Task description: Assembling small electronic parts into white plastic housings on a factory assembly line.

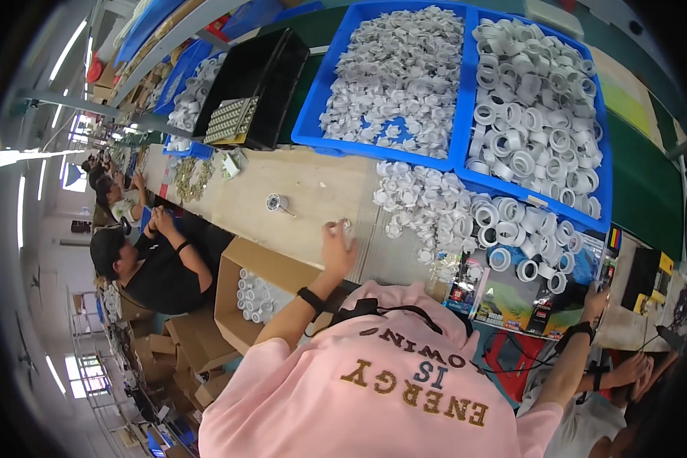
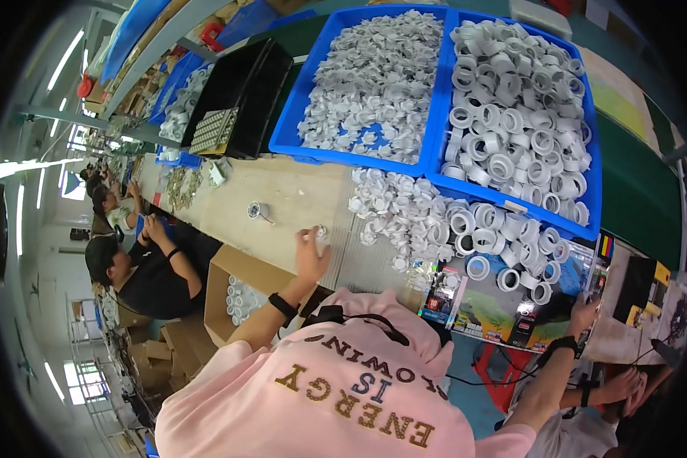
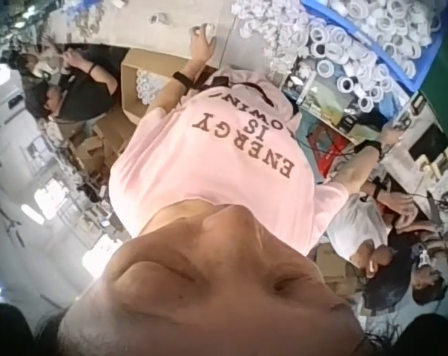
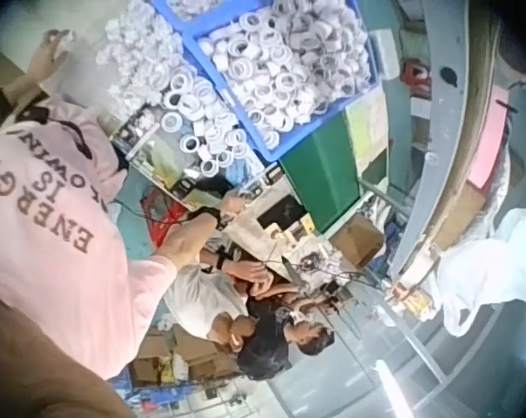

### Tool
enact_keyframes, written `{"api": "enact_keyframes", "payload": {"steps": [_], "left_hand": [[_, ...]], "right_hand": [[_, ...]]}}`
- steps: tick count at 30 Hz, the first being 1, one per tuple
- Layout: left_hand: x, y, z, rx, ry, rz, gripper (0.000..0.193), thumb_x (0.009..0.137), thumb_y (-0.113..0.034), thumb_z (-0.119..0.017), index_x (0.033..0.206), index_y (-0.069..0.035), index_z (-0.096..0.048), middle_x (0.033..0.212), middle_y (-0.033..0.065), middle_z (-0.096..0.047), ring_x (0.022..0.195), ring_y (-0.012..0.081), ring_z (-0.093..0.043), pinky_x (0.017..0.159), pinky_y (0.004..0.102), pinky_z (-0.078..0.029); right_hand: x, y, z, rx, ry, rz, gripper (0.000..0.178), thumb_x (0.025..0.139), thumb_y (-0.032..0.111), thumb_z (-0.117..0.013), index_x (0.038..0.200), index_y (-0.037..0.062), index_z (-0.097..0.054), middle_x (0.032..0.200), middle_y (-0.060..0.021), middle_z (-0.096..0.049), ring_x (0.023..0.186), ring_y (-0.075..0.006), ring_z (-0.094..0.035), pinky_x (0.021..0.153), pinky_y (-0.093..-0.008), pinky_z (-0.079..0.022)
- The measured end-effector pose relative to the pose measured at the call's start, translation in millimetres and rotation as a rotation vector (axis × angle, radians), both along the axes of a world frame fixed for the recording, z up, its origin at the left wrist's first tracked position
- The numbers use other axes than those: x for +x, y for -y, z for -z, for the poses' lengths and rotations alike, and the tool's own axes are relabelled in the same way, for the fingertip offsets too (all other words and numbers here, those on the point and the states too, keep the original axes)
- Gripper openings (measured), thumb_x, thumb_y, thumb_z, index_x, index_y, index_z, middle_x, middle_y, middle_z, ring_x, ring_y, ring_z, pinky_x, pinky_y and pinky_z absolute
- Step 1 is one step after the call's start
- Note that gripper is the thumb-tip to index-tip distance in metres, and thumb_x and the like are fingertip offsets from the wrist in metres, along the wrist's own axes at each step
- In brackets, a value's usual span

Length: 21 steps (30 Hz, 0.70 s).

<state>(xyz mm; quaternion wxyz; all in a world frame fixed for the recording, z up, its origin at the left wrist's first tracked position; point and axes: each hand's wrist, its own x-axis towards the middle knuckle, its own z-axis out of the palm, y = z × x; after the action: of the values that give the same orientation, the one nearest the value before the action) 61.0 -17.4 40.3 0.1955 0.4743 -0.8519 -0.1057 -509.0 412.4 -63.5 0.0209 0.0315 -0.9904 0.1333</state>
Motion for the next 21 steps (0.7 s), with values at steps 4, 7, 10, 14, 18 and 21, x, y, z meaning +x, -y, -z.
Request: {"api": "enact_keyframes", "payload": {"steps": [4,7,10,14,18,21], "left_hand": [[27.4,22.7,13.4,0.35,-0.023,-0.251,0.048,0.072,-0.02,-0.066,0.116,-0.008,-0.048,0.11,0.0215,-0.044,0.088,0.0363,-0.054,0.073,0.0425,-0.047],[26.4,57.5,53.5,0.359,-0.008,-0.184,0.043,0.073,-0.024,-0.066,0.111,-0.01,-0.052,0.107,0.0217,-0.047,0.087,0.0362,-0.055,0.072,0.0433,-0.047],[38.7,73.0,66.7,0.304,0.033,-0.176,0.032,0.072,-0.028,-0.066,0.095,-0.009,-0.056,0.083,0.0197,-0.061,0.075,0.0352,-0.06,0.068,0.0421,-0.048],[33.8,68.6,57.2,0.358,0.117,-0.117,0.03,0.071,-0.027,-0.066,0.08,-0.004,-0.05,0.066,0.0168,-0.06,0.066,0.034,-0.062,0.058,0.0417,-0.048],[10.0,55.8,31.7,0.812,-0.471,-0.221,0.019,0.075,-0.016,-0.06,0.084,-0.006,-0.048,0.058,0.0064,-0.053,0.056,0.0199,-0.06,0.048,0.0337,-0.045],[-29.6,34.2,-40.3,1.053,-0.564,-0.055,0.016,0.076,-0.01,-0.057,0.089,-0.008,-0.048,0.061,0.0002,-0.046,0.051,0.0084,-0.049,0.043,0.024,-0.035]], "right_hand": [[11.0,3.0,-7.4,-0.071,0.014,-0.003,0.056,0.075,0.025,-0.067,0.121,0.0016,-0.045,0.11,-0.0185,-0.057,0.099,-0.0328,-0.056,0.084,-0.0405,-0.045],[3.4,-19.1,-12.7,-0.801,0.164,0.002,0.058,0.075,0.022,-0.067,0.123,-0.001,-0.043,0.109,-0.0145,-0.056,0.096,-0.0257,-0.057,0.08,-0.036,-0.047],[117.1,101.6,-130.1,-1.402,0.428,0.009,0.053,0.076,0.006,-0.063,0.125,0.0021,-0.042,0.105,-0.0087,-0.054,0.093,-0.0207,-0.055,0.079,-0.035,-0.048],[207.6,149.0,-197.2,-1.744,0.704,-0.191,0.062,0.075,0.001,-0.062,0.131,0.0055,-0.034,0.119,-0.0114,-0.049,0.106,-0.0249,-0.051,0.092,-0.0402,-0.042],[271.1,169.6,-213.7,-1.951,0.888,-0.191,0.071,0.073,0.007,-0.068,0.134,0.0072,-0.031,0.126,-0.0131,-0.044,0.116,-0.0307,-0.046,0.096,-0.0417,-0.041],[307.0,181.7,-219.2,-2.003,1.021,-0.2,0.066,0.072,0.009,-0.069,0.128,0.0079,-0.036,0.125,-0.0142,-0.044,0.115,-0.031,-0.046,0.093,-0.0437,-0.043]]}}
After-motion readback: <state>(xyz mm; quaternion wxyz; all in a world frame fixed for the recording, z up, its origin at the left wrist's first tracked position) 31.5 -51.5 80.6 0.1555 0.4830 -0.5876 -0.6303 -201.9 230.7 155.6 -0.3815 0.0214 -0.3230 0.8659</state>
